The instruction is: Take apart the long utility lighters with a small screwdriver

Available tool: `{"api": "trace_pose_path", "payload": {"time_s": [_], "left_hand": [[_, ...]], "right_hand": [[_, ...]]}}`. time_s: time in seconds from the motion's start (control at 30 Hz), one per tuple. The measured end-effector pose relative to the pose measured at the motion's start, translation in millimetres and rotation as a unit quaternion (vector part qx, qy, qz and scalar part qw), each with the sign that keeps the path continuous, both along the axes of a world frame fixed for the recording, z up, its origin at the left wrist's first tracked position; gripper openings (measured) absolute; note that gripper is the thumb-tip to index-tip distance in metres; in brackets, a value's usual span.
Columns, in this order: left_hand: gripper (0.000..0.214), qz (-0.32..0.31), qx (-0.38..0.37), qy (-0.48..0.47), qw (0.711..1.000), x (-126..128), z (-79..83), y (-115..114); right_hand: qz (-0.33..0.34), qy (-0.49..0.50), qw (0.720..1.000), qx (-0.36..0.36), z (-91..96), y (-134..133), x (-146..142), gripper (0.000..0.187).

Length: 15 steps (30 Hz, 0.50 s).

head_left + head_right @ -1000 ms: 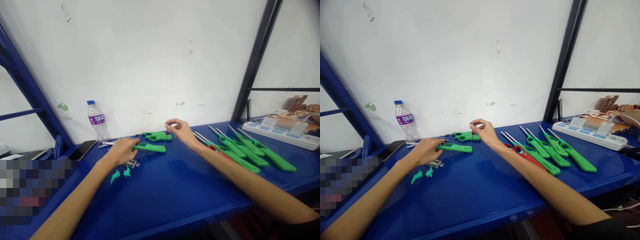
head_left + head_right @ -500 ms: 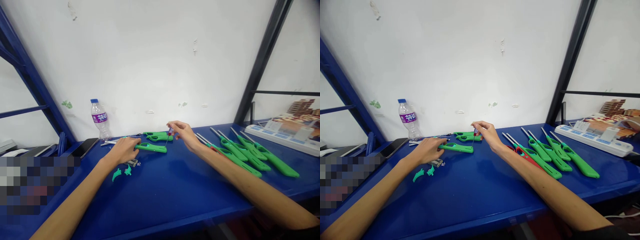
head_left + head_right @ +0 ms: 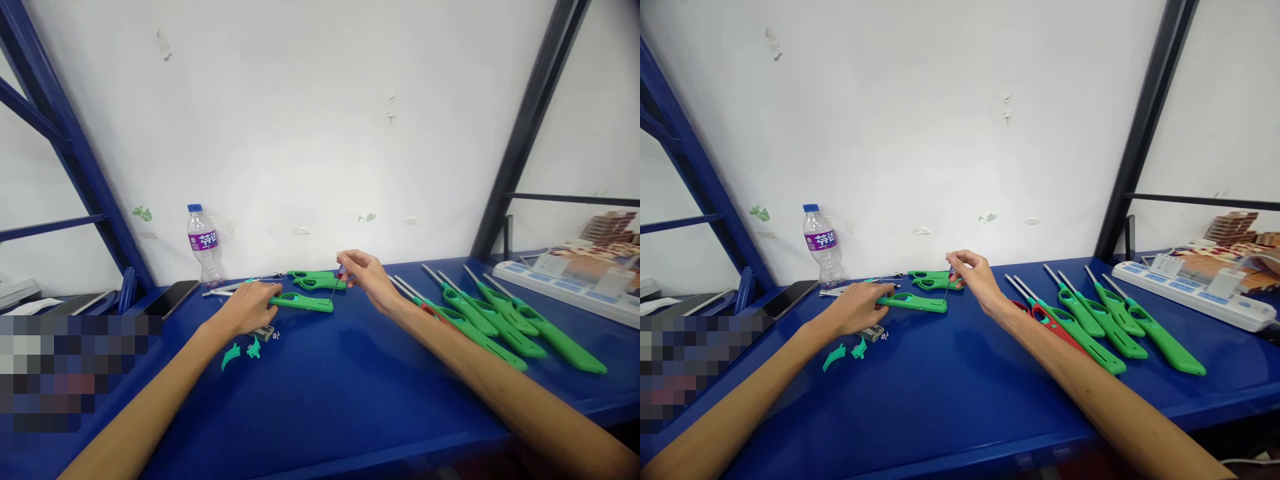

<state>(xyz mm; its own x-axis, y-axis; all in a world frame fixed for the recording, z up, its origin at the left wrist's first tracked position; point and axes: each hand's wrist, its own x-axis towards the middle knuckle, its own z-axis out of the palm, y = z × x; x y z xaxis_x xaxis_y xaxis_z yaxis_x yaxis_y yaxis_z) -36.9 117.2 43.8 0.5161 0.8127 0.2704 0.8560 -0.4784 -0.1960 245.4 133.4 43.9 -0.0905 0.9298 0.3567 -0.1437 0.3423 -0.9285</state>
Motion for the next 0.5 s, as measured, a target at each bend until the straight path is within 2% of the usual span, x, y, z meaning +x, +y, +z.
{"api": "trace_pose_path", "payload": {"time_s": [0.3, 0.5], "left_hand": [[0.014, 0.002, 0.003, -0.004, 1.000, -2.5, -3.6, 2.2], [0.011, 0.000, -0.003, -0.009, 1.000, -2.6, -3.1, 1.7]], "right_hand": [[-0.007, -0.018, 1.000, 0.000, -1.8, 5.0, 1.3, 0.038], [-0.019, -0.015, 0.999, 0.027, -3.4, 3.9, -1.5, 0.039]]}}
